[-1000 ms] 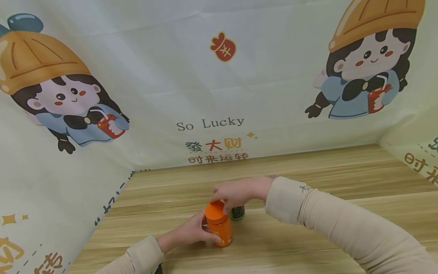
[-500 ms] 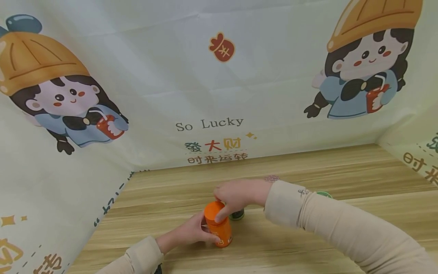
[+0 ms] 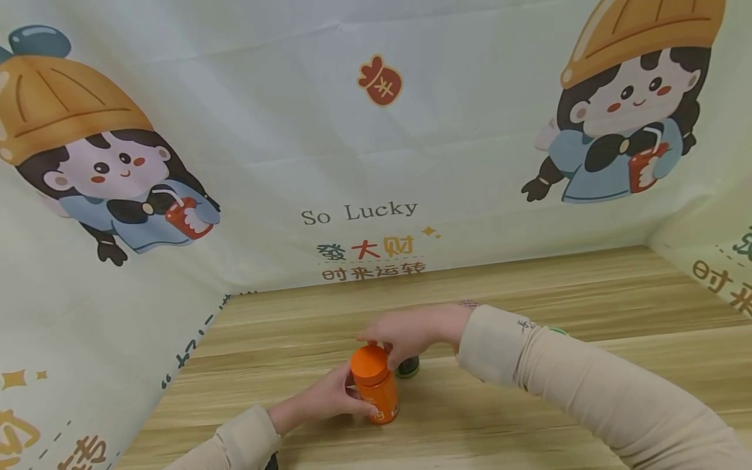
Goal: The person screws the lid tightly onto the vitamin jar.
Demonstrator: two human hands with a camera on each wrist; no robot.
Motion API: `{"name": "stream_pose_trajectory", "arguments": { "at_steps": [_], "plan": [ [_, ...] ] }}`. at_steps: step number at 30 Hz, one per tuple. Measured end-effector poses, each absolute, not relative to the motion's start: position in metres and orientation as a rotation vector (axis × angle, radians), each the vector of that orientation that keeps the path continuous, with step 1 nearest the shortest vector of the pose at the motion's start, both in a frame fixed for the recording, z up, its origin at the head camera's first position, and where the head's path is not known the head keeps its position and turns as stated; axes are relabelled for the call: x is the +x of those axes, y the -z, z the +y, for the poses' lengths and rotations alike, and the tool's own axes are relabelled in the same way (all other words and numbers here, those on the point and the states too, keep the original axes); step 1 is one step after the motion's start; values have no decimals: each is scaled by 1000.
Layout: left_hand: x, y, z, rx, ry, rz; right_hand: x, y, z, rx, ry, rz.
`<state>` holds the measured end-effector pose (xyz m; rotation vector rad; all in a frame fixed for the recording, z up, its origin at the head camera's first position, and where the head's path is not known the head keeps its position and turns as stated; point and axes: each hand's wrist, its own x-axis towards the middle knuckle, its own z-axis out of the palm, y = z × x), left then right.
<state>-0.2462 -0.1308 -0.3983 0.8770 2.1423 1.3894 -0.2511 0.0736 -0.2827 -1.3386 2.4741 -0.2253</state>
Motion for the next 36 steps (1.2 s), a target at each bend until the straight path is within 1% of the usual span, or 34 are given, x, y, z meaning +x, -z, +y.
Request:
{"name": "stream_pose_trajectory", "arguments": {
  "at_steps": [6, 12, 20, 24, 30, 33, 36],
  "plan": [
    [-246, 398, -130, 878, -1381, 2152, -250, 283, 75, -1358, 164, 2493],
    [-246, 398, -131, 871, -1372, 2164, -250, 287, 74, -1354, 201, 2537],
    [-245, 396, -131, 878, -1384, 2138, -248, 293, 69, -1172, 180, 2666],
    [-245, 397, -131, 877, -1391, 2136, -247, 297, 67, -1134, 181, 2714],
    [-245, 396, -131, 873, -1384, 2134, -248, 295, 69, -1045, 300, 2670],
    [-245, 396, -131, 872, -1381, 2131, -249, 292, 72, -1079, 378, 2597],
    [-245, 396, -131, 872, -1386, 2126, -251, 290, 74, -1214, 391, 2531]
  ]
}}
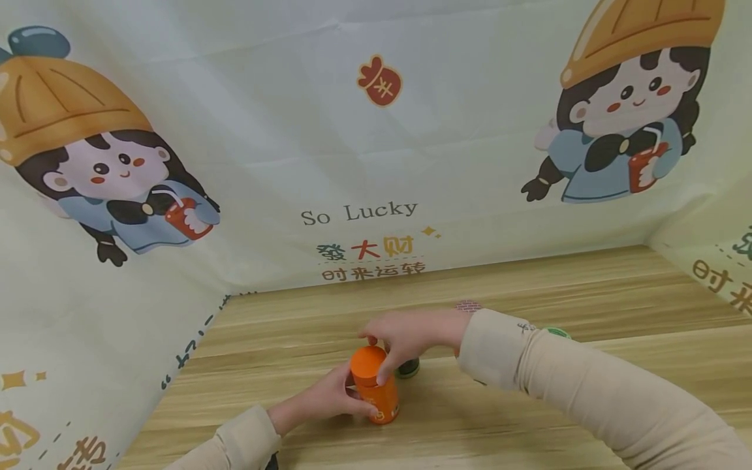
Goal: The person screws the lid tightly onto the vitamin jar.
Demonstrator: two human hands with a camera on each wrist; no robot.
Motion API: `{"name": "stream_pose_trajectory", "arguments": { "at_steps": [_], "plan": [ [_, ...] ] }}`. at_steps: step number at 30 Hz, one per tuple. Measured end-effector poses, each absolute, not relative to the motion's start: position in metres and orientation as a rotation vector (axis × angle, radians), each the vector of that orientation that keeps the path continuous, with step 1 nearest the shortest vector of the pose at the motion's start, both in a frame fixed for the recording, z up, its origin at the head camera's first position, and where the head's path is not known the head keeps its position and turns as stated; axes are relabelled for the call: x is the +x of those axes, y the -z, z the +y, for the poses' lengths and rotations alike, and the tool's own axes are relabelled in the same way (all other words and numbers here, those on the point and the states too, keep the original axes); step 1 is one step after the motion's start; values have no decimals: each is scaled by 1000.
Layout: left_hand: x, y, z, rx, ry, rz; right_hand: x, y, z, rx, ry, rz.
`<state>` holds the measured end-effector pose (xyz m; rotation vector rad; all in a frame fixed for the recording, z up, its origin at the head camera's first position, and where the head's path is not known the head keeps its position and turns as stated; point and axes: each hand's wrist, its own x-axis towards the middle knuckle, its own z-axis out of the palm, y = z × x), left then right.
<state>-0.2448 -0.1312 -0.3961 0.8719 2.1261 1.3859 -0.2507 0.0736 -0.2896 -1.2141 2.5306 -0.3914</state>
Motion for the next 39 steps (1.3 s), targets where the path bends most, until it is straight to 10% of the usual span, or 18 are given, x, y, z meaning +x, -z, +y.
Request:
{"name": "stream_pose_trajectory", "arguments": {
  "at_steps": [39],
  "plan": [
    [-245, 397, -132, 870, -1387, 2127, -247, 290, 72, -1126, 381, 2572]
  ]
}}
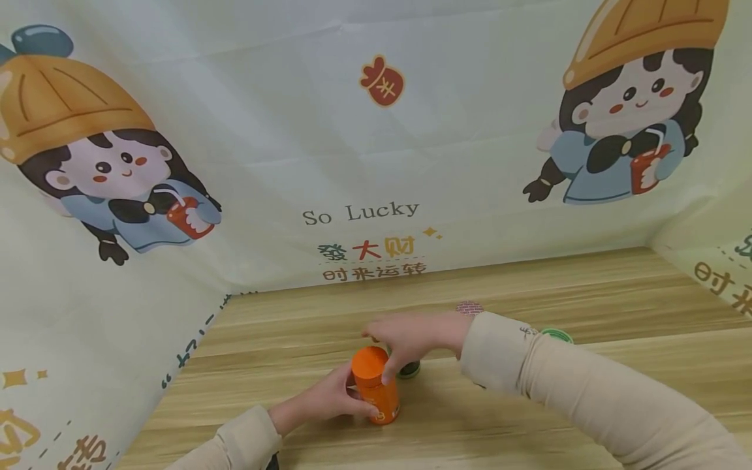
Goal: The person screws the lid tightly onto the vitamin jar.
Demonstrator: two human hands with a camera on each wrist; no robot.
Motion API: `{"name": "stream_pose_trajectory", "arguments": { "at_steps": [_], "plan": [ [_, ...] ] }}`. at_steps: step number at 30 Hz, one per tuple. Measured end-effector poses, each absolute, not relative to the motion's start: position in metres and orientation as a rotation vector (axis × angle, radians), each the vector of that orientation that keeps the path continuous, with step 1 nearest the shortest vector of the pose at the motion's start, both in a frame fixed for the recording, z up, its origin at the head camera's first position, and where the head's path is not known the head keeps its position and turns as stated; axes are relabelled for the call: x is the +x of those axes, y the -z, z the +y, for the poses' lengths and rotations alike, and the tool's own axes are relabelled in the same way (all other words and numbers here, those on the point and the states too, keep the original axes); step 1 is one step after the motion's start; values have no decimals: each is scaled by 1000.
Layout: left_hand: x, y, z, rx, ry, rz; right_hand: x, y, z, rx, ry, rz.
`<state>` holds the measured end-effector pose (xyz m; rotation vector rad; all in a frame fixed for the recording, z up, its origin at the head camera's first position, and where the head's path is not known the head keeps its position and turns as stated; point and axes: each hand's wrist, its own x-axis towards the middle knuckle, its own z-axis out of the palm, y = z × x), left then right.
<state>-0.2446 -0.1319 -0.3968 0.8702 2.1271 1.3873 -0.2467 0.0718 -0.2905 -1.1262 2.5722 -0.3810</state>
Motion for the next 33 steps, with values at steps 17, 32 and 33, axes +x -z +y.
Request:
{"name": "stream_pose_trajectory", "arguments": {
  "at_steps": [17, 32, 33],
  "plan": [
    [-245, 397, -131, 870, -1374, 2155, -250, 294, 77, -1406, 317, 2516],
    [-244, 396, -131, 869, -1377, 2161, -243, 304, 62, -1081, 364, 2694],
    [-244, 396, -131, 867, -1381, 2156, -243, 305, 62, -1071, 357, 2706]
  ]
}}
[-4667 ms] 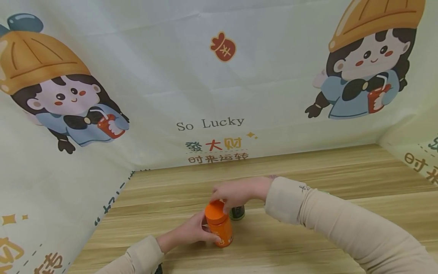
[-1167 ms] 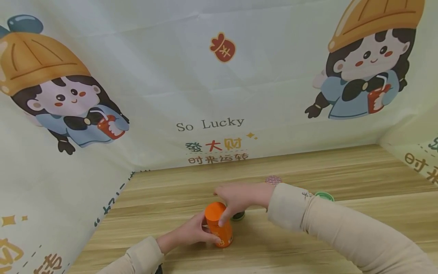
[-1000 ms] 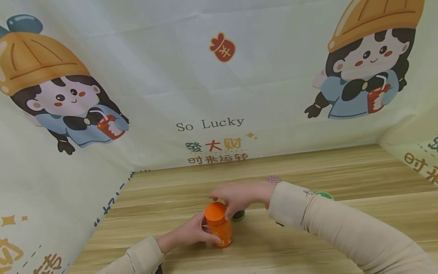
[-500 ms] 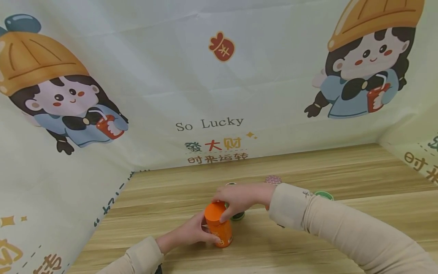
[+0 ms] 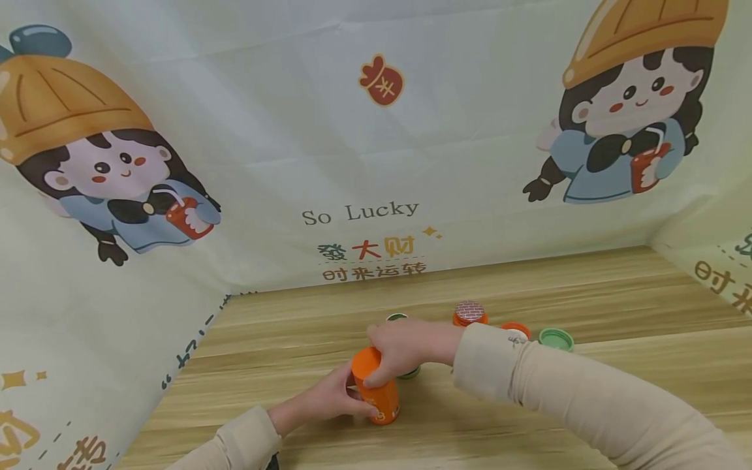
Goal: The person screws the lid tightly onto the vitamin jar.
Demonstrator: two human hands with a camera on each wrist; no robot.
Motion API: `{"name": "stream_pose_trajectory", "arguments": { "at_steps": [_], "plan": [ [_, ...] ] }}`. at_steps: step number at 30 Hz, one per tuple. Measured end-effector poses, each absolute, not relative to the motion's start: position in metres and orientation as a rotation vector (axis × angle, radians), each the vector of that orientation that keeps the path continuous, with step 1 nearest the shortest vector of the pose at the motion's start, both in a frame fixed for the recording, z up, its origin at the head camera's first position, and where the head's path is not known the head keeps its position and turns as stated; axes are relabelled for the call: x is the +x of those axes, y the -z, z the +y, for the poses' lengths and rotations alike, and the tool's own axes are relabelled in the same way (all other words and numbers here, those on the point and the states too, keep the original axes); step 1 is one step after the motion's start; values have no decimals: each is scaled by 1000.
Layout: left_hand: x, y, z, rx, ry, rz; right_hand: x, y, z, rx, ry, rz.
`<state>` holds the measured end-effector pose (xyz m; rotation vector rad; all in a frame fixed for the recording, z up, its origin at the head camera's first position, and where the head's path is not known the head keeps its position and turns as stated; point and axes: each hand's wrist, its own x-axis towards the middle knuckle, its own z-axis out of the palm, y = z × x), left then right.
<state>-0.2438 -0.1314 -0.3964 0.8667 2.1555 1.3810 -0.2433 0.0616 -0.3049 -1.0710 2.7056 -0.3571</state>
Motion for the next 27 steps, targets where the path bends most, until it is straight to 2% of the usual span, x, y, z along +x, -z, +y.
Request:
{"name": "stream_pose_trajectory", "arguments": {
  "at_steps": [15, 23, 27],
  "plan": [
    [-245, 399, -131, 879, -1418, 2120, -234, 299, 64, -999, 186, 2844],
    [-247, 400, -132, 900, -1392, 2111, -248, 298, 75, -1230, 447, 2497],
    [-246, 399, -131, 890, -1391, 2113, -244, 294, 75, -1242, 459, 2468]
  ]
}}
